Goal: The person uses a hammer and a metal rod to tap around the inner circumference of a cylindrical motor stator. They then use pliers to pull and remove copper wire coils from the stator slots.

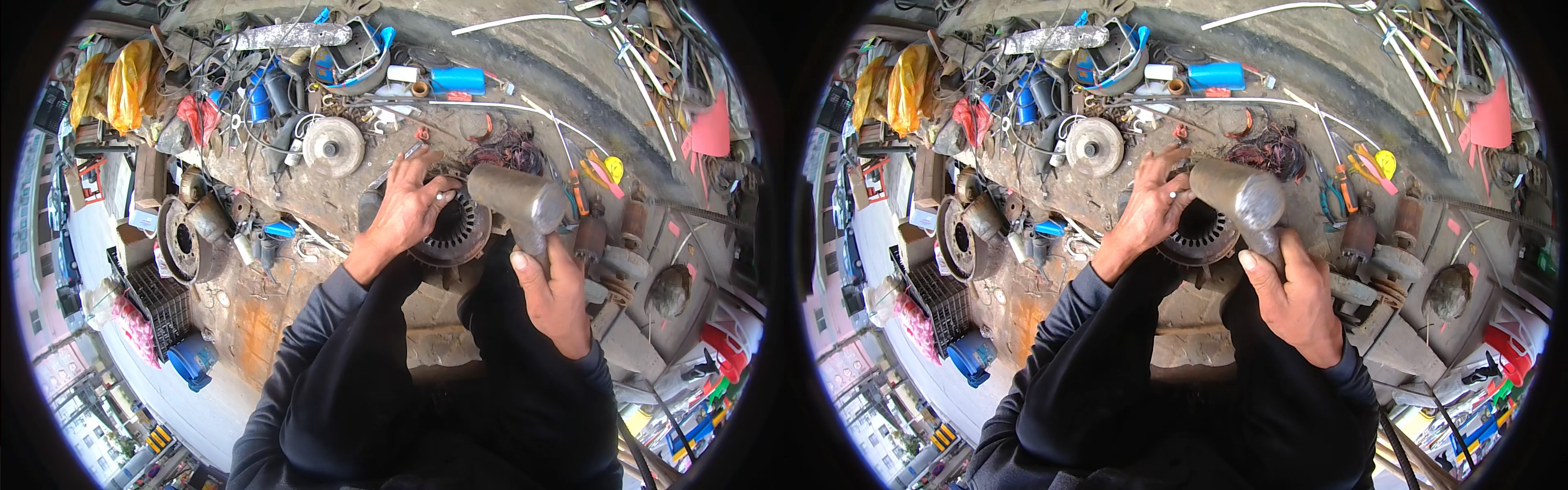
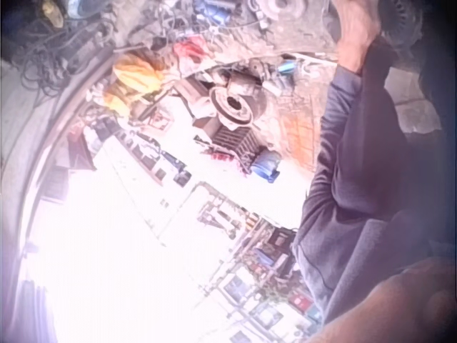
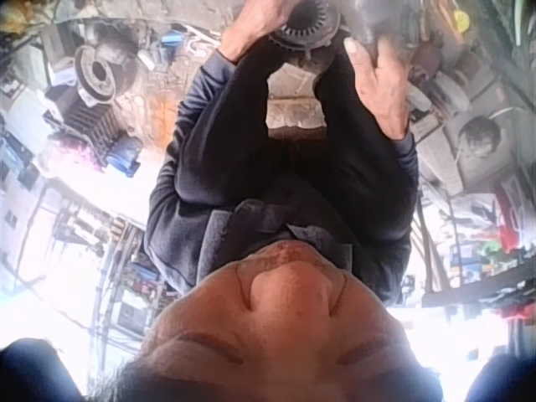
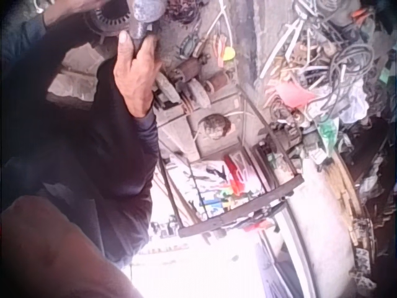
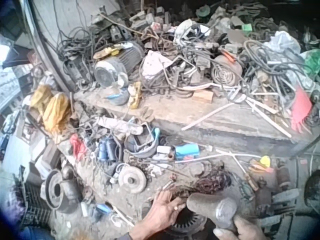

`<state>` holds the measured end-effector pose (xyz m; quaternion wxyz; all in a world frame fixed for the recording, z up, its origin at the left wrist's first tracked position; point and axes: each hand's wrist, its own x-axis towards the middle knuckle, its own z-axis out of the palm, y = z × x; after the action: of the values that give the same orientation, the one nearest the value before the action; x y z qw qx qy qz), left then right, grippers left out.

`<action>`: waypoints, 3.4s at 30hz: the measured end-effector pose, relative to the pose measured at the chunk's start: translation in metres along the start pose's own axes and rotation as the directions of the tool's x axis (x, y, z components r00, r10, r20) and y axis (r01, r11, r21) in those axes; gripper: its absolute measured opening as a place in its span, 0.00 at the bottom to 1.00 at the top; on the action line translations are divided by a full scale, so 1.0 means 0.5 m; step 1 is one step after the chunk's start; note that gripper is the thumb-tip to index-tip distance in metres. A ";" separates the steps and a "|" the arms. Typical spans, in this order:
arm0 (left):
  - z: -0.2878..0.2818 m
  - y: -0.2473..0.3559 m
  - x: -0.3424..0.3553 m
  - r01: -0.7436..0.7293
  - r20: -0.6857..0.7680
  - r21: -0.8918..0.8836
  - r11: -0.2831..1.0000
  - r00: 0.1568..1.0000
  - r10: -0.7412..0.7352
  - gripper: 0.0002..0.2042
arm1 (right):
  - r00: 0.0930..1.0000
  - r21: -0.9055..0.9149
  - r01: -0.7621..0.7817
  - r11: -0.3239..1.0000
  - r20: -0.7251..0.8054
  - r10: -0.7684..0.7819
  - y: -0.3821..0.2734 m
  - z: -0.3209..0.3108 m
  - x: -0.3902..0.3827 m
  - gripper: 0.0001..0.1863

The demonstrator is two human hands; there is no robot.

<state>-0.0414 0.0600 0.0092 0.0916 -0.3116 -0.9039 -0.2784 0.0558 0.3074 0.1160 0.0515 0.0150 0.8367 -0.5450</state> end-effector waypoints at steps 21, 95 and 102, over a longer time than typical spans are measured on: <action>0.011 0.014 -0.033 0.069 0.130 -0.291 0.954 0.991 -0.032 0.16 | 0.917 -0.262 0.395 0.881 0.176 -0.358 -0.063 -0.049 -0.014 0.18; 0.019 -0.007 0.007 0.174 -0.122 -0.283 0.943 0.969 -0.215 0.03 | 0.915 0.101 -0.084 0.991 -0.386 0.116 0.311 0.123 0.311 0.21; 0.047 -0.019 0.023 0.066 0.027 -0.208 0.976 0.998 -0.062 0.06 | 0.926 -0.112 -0.036 0.993 -0.377 -0.009 0.220 0.035 0.217 0.20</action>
<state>-0.0563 0.0727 -0.0107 0.0404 -0.2929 -0.8802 -0.3712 -0.0421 0.3324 -0.0023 -0.1056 0.1223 0.8614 -0.4816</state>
